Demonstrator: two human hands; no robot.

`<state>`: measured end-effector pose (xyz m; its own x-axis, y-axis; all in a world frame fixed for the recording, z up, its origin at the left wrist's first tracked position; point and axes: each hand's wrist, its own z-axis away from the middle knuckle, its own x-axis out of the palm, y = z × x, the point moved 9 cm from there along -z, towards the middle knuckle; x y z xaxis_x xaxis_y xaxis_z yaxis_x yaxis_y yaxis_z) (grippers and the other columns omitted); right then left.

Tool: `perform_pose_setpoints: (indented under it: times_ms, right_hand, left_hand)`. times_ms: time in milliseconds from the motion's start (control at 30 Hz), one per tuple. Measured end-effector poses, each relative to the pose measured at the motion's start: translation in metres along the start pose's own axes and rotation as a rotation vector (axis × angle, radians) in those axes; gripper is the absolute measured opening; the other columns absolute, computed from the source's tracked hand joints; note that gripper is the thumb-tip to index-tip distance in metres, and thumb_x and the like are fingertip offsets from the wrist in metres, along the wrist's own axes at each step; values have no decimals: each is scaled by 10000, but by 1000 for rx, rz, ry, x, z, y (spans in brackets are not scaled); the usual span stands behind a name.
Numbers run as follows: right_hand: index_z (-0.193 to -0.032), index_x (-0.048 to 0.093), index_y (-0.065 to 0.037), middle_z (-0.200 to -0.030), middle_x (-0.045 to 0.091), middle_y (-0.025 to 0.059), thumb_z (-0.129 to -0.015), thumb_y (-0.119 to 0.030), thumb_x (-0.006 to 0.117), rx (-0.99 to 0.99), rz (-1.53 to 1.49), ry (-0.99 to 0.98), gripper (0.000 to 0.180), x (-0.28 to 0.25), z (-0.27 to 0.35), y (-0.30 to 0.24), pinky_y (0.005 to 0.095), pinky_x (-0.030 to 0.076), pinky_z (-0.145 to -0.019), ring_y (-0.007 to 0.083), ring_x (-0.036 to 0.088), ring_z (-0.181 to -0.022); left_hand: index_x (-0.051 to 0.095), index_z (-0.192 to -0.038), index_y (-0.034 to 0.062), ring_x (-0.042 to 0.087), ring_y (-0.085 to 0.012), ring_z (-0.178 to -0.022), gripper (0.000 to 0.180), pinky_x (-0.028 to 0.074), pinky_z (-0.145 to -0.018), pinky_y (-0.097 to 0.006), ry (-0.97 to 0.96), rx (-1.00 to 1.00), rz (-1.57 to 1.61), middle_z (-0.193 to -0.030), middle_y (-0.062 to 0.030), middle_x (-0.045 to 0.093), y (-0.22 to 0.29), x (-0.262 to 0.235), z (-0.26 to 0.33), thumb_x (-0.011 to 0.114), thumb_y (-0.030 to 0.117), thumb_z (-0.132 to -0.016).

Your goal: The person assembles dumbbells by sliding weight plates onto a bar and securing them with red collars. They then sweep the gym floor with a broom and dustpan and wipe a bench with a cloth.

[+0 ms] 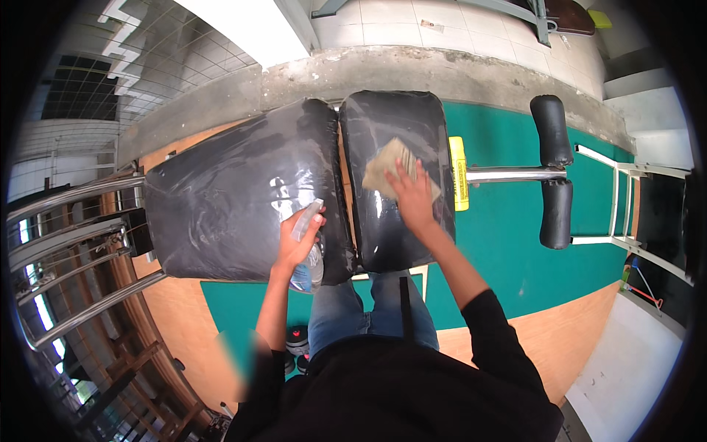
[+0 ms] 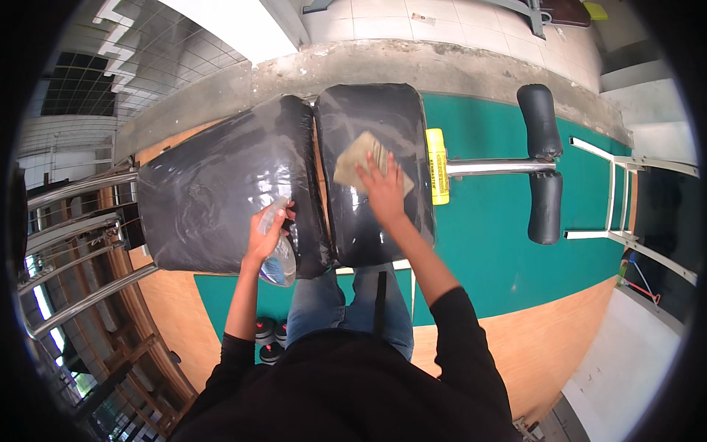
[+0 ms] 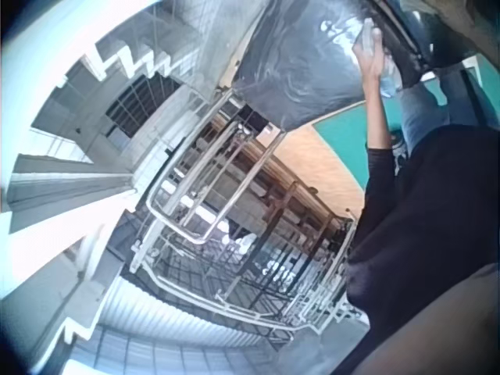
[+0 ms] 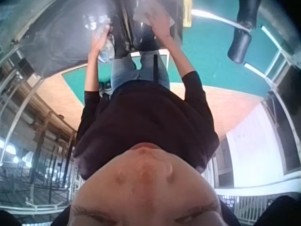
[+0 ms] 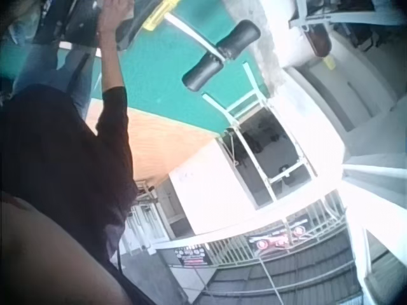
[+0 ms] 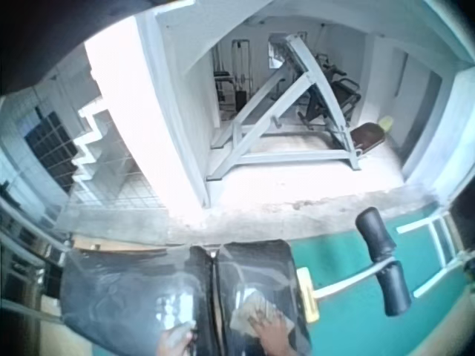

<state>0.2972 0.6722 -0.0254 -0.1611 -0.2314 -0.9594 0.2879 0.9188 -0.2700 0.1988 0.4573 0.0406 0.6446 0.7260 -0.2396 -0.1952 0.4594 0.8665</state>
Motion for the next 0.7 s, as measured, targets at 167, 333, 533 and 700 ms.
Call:
perform_pose_setpoints:
  times_ms: [167, 333, 533, 700]
  right_hand:
    - [-1264, 493, -223, -1432, 309, 34, -678, 57, 548, -60, -65, -292, 652, -5, 134, -24, 544, 309, -1002, 442, 264, -1277]
    - [-1239, 506, -188, -1351, 429, 44, -678, 54, 571, -14, -333, -590, 614, -30, 165, 2, 426, 384, -979, 341, 388, -1236]
    - [-1251, 481, -116, -1205, 542, 147, -682, 122, 490, 90, -468, -180, 617, -102, -34, 40, 386, 447, -910, 344, 524, -1098]
    - [-1317, 414, -240, -1348, 426, 82, -806, -129, 542, 70, -136, -152, 539, -3, -225, 66, 592, 334, -965, 464, 381, -1197]
  left_hand:
    - [602, -1092, -20, 606, -132, -807, 508, 498, -572, -258, -88, -56, -150, -847, -83, 644, -5, 17, -16, 532, 437, -880]
    - [654, -949, -15, 552, -95, -582, 445, 445, -513, -245, 26, -14, -87, -723, -73, 637, -11, 7, -25, 565, 414, -869]
    - [662, -931, -5, 551, -88, -616, 431, 438, -527, -245, 83, -98, 14, -705, -70, 633, -9, -8, -35, 578, 413, -863]
    - [629, -1041, -20, 577, -145, -748, 472, 465, -706, -295, 34, -20, -10, -777, -113, 640, -2, 1, -41, 611, 407, -841]
